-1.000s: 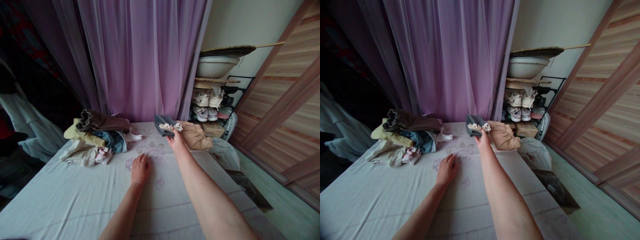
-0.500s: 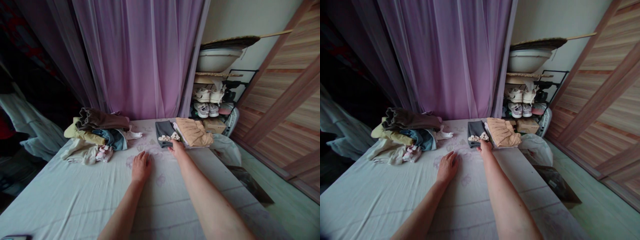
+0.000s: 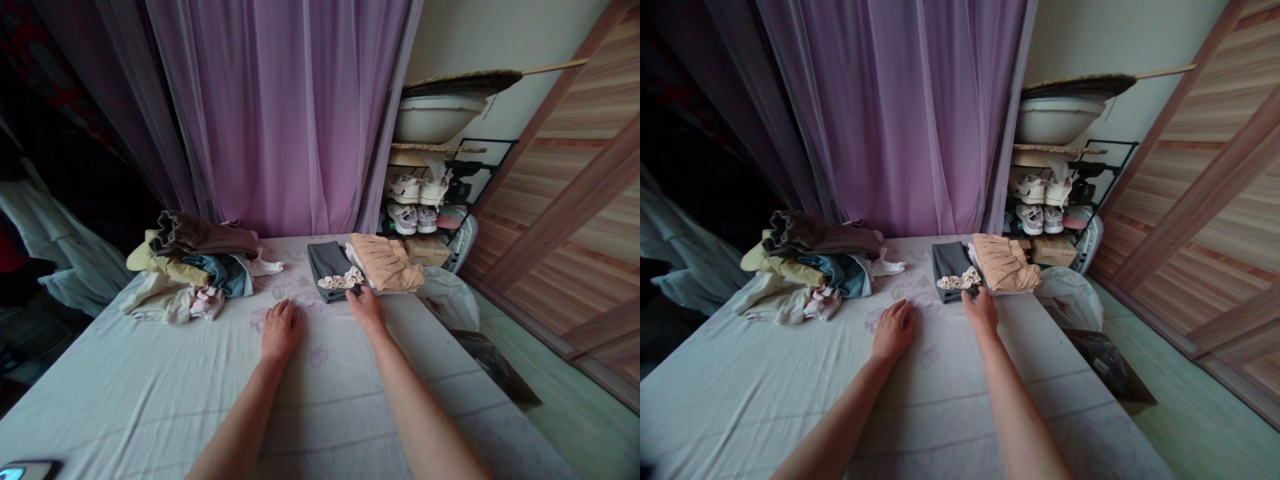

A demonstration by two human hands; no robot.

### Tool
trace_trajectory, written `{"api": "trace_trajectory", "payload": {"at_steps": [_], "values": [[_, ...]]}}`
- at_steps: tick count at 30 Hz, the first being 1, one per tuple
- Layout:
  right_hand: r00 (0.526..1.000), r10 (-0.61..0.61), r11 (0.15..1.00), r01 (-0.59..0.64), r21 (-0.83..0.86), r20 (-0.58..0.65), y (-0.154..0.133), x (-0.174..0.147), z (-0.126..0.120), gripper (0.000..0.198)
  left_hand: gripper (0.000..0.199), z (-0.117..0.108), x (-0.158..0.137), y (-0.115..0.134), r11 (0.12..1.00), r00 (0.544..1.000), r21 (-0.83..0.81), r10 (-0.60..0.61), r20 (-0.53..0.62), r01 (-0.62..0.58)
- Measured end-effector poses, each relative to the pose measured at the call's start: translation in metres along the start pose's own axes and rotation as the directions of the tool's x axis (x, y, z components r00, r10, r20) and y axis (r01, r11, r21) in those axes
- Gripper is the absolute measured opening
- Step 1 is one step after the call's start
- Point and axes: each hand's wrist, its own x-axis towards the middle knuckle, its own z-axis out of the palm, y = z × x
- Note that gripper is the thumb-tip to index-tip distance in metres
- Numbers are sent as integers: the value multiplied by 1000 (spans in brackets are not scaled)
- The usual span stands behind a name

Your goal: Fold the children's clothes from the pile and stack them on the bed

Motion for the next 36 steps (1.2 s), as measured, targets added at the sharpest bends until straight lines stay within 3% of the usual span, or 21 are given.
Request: {"api": "trace_trajectory", "payload": {"at_steps": [1, 2, 4, 5, 7, 8, 10, 13, 16, 21, 24, 28, 33, 36], "values": [[989, -148, 979, 144, -142, -19, -1, -8, -2, 30, 28, 0, 0, 0, 1000, 1000, 3, 5, -2, -5], [950, -314, 904, 299, -306, 2, -4, -15, -2, 33, 28, 1, 0, -1, 1000, 1000, 7, 10, -6, -10], [798, -582, 619, 561, -549, 159, -10, -25, 1, 39, 27, 2, 0, -1, 1000, 1000, 9, 22, -14, -22], [717, -646, 479, 648, -592, 262, -13, -27, 4, 41, 27, 2, 0, -1, 1000, 1000, 8, 27, -16, -27], [593, -663, 256, 753, -606, 457, -15, -25, 12, 45, 27, 3, -1, -2, 1000, 999, 3, 29, -19, -29], [568, -625, 183, 773, -608, 536, -15, -22, 16, 48, 27, 3, -1, -2, 1000, 999, 0, 28, -18, -28], [582, -507, 105, 774, -624, 636, -11, -14, 22, 55, 26, 4, -1, -2, 1000, 1000, -9, 25, -16, -25], [636, -397, 69, 740, -669, 662, -2, -6, 28, 65, 26, 4, -1, -2, 1000, 1000, -21, 23, -16, -23], [652, -386, 15, 712, -702, 652, -3, -4, 33, 55, 26, 3, -1, -1, 999, 1000, -24, 26, -15, -26], [620, -366, -111, 712, -693, 695, -21, 4, 35, 21, 26, 0, -1, 1, 999, 1000, -29, 22, 5, -21], [591, -376, -140, 725, -675, 713, -26, 9, 30, 20, 26, 0, 0, 1, 999, 1000, -31, 28, 10, -27], [545, -426, -93, 768, -634, 722, -6, 6, 23, 25, 26, 1, 0, 1, 999, 1000, -32, 29, 5, -29], [566, -578, 26, 733, -680, 588, 27, -13, 24, 40, 26, 3, 0, 0, 999, 1000, -33, 25, 5, -24], [551, -636, 48, 726, -686, 540, 33, -26, 22, 48, 26, 3, 0, -1, 999, 1000, -25, 30, 3, -30]]}}
